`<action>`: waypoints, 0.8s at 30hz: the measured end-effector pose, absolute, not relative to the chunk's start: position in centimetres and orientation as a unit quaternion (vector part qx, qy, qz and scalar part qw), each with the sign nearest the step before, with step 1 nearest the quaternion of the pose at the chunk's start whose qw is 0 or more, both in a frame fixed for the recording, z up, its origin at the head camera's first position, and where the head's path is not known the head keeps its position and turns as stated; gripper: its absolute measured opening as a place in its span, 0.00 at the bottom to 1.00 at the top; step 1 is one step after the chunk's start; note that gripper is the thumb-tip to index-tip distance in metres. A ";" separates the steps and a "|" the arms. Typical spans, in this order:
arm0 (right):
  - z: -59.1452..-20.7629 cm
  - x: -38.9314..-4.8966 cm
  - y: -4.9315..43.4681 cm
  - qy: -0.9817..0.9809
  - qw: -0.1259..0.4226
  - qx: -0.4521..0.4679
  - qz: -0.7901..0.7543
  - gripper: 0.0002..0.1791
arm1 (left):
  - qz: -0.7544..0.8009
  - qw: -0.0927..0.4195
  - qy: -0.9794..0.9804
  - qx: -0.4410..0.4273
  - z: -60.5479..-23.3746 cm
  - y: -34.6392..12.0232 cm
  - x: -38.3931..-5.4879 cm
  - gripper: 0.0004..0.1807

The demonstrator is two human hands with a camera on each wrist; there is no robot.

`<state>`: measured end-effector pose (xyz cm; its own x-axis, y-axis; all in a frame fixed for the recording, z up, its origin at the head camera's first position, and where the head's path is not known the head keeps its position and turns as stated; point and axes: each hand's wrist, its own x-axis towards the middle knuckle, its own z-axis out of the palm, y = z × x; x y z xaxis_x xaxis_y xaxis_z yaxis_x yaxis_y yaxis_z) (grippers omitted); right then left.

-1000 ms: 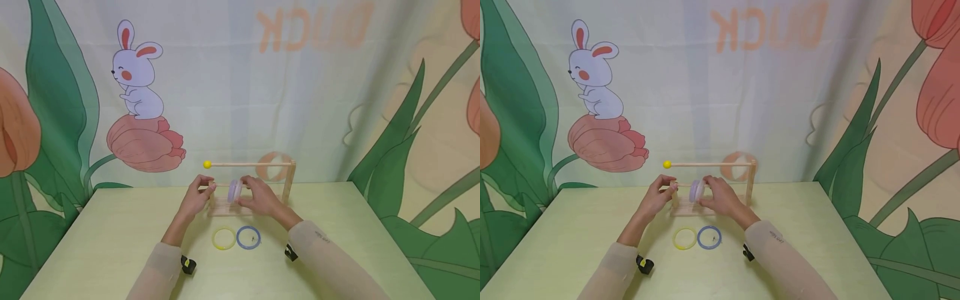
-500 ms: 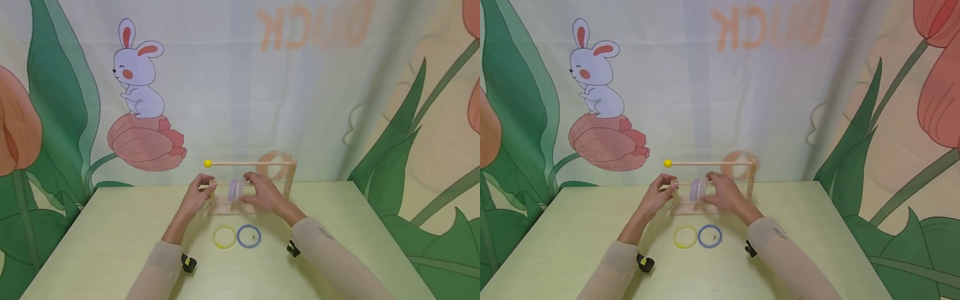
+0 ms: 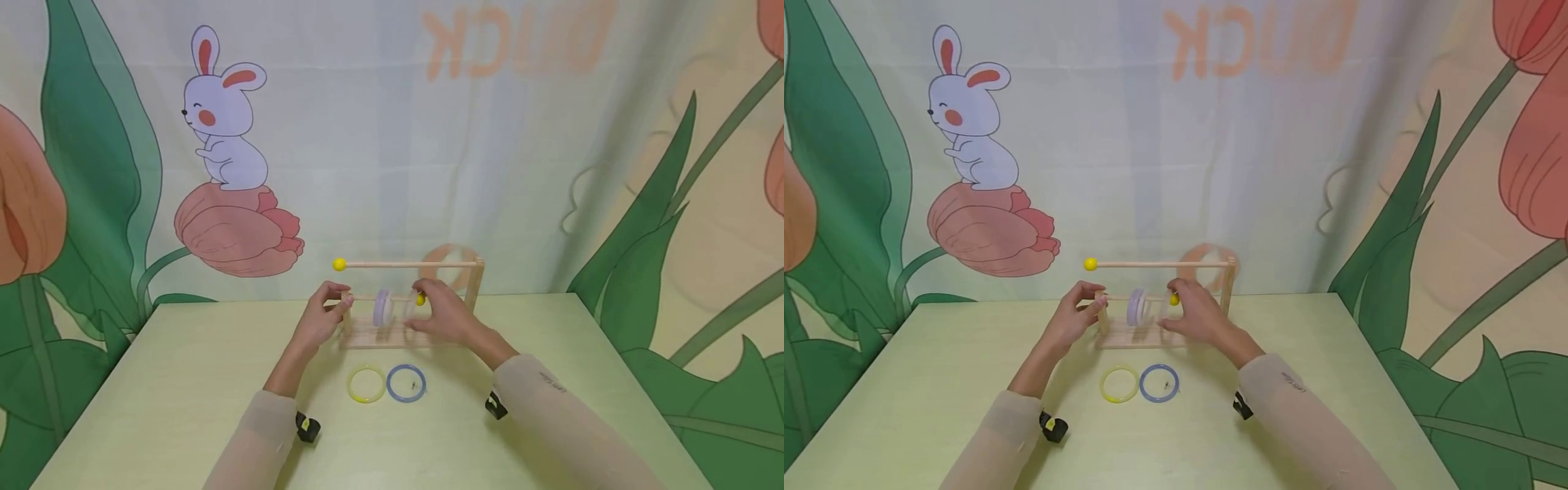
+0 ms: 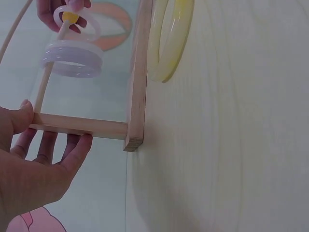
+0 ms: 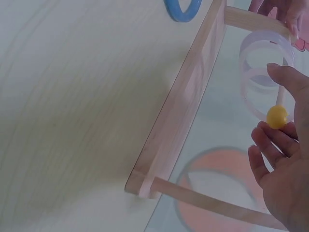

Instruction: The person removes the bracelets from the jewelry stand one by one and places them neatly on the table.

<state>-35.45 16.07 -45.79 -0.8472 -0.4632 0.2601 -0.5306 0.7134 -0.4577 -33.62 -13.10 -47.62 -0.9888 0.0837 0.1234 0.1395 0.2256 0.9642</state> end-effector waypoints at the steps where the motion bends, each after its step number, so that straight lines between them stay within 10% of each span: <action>1: -45.8 -35.4 16.2 -0.924 0.062 0.268 0.267 0.40 | -0.617 0.022 -0.784 -0.070 -47.6 -13.1 -33.6 0.18; 24: -45.4 -32.9 19.0 -0.924 0.045 0.285 0.250 0.34 | -0.618 0.020 -0.783 -0.068 -47.7 -13.2 -33.8 0.19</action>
